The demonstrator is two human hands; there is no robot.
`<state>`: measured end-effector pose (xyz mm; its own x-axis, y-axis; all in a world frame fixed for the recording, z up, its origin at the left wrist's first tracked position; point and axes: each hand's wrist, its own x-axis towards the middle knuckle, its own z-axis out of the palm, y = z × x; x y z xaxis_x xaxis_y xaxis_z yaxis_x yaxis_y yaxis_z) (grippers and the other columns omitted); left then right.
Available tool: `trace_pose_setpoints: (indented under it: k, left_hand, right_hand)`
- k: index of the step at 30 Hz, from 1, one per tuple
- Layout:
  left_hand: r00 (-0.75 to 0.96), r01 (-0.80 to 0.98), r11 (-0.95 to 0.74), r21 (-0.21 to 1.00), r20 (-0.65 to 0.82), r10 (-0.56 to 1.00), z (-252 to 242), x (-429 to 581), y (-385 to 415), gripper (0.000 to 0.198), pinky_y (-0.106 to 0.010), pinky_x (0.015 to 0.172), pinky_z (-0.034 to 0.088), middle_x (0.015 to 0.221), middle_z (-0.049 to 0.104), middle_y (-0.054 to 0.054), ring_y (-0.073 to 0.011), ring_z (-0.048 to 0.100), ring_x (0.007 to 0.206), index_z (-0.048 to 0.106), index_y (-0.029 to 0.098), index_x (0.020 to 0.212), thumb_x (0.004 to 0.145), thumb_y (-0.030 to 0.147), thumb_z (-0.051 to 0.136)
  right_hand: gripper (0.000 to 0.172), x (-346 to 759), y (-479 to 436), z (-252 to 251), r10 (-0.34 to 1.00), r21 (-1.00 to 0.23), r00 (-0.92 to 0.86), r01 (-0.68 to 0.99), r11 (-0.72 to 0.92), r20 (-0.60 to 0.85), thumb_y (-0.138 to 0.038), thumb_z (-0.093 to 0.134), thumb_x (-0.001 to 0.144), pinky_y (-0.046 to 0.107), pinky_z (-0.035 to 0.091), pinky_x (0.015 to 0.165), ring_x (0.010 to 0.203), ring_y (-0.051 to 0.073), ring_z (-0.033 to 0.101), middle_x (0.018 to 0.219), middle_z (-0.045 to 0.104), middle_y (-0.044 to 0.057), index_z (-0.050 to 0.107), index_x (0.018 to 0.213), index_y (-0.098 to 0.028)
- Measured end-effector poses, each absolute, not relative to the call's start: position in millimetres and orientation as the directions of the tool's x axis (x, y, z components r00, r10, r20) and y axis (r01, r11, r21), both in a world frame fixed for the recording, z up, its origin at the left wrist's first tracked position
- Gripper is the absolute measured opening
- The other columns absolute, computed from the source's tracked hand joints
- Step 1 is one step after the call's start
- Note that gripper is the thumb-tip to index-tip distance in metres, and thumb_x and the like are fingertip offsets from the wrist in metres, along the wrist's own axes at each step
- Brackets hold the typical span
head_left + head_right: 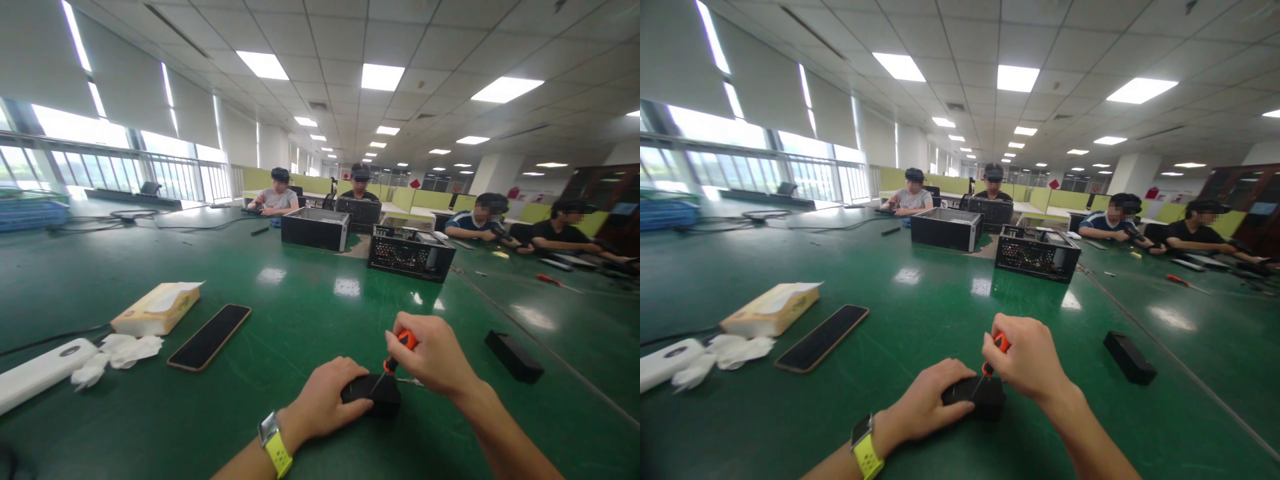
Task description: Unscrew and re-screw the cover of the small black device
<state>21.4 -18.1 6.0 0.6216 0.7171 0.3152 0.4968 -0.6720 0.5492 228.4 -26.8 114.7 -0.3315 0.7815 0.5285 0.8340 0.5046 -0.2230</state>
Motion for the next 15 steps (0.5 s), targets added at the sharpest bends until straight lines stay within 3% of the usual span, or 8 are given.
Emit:
trace_pose_setpoints:
  k: [11,15]
  left_hand:
    - [0.627,0.49,-0.683,0.542,0.326,0.708,5,22,-17,0.034,-0.031,0.083,0.047,0.104,0.067,-0.005,-0.0238,0.06,0.094,0.063,0.023,0.118,0.087,0.036,0.068]
    - [0.626,0.491,-0.688,0.534,0.332,0.705,5,22,-16,0.033,-0.031,0.083,0.047,0.103,0.067,-0.004,-0.0237,0.06,0.093,0.064,0.022,0.115,0.086,0.036,0.069]
  right_hand:
    - [0.027,227,-27,116,0.798,-0.22,-0.357,0.834,0.506,0.486,-0.032,0.054,0.087,0.026,0.029,0.057,0.054,0.013,0.048,0.057,0.055,-0.002,0.05,0.063,-0.02]
    - [0.02,228,-36,126,0.775,-0.197,-0.472,0.786,0.586,0.42,-0.031,0.056,0.09,0.025,0.032,0.059,0.062,0.014,0.051,0.069,0.058,-0.002,0.053,0.073,-0.02]
